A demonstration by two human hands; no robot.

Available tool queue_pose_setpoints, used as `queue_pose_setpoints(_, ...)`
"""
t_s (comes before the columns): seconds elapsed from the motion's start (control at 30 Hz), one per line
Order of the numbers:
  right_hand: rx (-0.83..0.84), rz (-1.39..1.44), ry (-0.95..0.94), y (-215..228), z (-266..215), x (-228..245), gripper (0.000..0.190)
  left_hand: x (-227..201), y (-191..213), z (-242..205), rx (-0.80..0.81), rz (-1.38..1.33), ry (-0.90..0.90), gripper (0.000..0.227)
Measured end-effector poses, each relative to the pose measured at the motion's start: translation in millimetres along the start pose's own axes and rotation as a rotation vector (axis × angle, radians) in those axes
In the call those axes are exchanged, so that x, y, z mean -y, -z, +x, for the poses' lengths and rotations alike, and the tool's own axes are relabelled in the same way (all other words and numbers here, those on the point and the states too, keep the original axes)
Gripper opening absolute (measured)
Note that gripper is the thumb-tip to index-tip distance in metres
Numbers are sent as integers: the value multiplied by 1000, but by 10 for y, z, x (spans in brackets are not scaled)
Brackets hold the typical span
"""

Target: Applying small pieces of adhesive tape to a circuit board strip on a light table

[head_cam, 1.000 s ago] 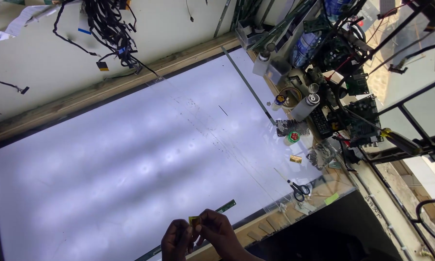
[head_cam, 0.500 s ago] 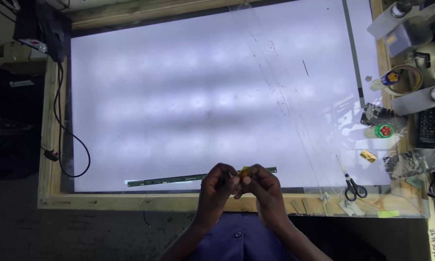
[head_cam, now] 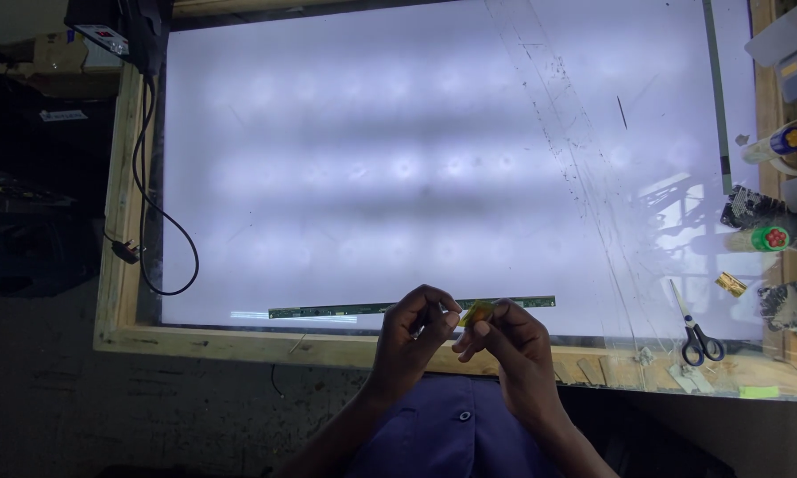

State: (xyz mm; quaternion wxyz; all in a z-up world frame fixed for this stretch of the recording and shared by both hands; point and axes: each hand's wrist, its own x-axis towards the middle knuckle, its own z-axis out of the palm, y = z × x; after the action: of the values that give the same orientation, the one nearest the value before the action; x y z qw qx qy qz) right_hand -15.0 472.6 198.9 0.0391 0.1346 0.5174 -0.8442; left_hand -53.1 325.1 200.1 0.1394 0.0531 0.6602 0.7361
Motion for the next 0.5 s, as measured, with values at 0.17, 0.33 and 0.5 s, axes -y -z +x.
queue_pose_setpoints(0.17, -104, 48, -96, 251, 38, -186, 11, 1077, 342, 507, -68, 512, -1, 9)
queue_pose_setpoints(0.33, -187, 136, -199, 476, 55, -315, 8, 1751, 450, 767, 15, 1071, -141, 38)
queue_pose_setpoints(0.5, -175, 148, -207, 536, 89, -318, 9, 1671, 340, 794, 49, 1248, -300, 45)
